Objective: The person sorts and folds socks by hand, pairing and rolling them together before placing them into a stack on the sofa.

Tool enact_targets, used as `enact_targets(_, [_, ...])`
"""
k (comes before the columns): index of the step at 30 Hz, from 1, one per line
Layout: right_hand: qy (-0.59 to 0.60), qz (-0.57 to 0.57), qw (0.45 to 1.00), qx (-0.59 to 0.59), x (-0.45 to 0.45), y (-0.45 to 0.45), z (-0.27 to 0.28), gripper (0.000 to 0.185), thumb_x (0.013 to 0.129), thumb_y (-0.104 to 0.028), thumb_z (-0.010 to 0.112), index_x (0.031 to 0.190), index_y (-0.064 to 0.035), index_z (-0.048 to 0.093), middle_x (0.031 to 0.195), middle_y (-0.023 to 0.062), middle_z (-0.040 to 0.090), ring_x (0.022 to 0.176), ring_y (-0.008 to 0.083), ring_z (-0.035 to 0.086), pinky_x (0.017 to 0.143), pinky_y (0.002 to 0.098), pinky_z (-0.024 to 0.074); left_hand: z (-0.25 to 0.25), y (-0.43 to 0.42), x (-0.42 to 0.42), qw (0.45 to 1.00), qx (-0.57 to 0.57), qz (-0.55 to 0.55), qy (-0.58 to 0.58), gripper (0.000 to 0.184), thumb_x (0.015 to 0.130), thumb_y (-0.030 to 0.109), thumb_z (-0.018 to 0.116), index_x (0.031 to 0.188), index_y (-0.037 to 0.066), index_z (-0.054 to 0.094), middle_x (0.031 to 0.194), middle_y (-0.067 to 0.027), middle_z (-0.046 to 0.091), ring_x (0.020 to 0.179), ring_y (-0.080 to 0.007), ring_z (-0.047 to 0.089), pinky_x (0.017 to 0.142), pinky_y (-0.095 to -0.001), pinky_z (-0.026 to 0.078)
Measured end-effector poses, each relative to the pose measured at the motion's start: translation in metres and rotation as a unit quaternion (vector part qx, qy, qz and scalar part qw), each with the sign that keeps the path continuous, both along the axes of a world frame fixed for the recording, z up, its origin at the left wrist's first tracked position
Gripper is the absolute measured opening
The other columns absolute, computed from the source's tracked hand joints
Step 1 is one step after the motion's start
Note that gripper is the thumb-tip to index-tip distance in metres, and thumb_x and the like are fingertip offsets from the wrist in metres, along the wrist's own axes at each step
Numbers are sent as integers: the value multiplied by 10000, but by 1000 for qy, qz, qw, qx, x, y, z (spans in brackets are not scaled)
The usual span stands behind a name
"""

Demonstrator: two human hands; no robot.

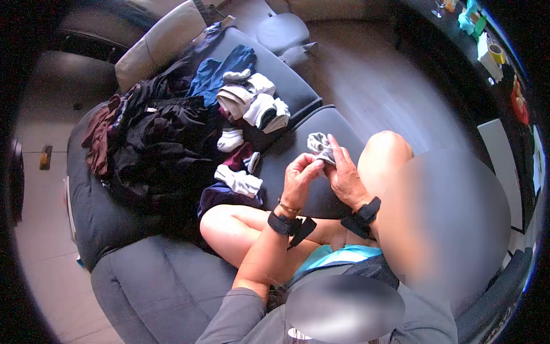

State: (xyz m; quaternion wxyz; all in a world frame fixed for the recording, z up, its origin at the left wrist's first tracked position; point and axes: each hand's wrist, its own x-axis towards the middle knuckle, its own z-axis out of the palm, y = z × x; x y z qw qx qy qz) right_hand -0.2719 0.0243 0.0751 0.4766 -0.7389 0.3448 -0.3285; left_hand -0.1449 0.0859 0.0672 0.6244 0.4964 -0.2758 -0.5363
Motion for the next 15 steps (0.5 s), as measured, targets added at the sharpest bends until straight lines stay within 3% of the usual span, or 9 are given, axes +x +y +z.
enact_targets(5, [19,2,1000,-2,-5,-2,-4,446,875,-21,524,1313,-44,442,1164,228,545,1061,354,561,900,367,455,-9,7,3,999,24,-23,20,95,885,144,595,899,51,580,847,-8,608,764,-89,589,704,-243,510])
enact_targets(7, [46,-5,999,-7,-6,-1,-3,417,858,3,514,1271,-35,470,1147,233,555,1060,359,564,900,369,458,-11,8,1,981,33,-1,194,109,904,127,545,961,36,566,893,-42,618,770,-125,609,697,-268,521])
enact_targets(11, [60,7,997,-43,-4,6,2,377,859,15,481,1235,-13,489,1092,204,599,1006,322,601,872,355,474,-6,7,5,954,-22,15,299,122,900,82,494,990,29,557,938,-61,616,807,-154,613,739,-301,512])
enact_targets(13, [55,36,995,69,-3,11,8,379,842,9,510,1218,-32,499,1082,227,593,1035,372,574,869,370,475,-5,10,7,963,-15,12,271,116,891,89,514,980,32,563,919,-56,617,804,-147,611,735,-294,508])
enact_targets(15, [57,37,994,83,-4,10,6,309,884,-17,495,1192,-7,515,1058,180,629,999,325,606,859,346,481,-4,9,11,977,1,-4,213,110,873,102,553,958,38,576,882,-45,618,799,-132,606,727,-279,500])
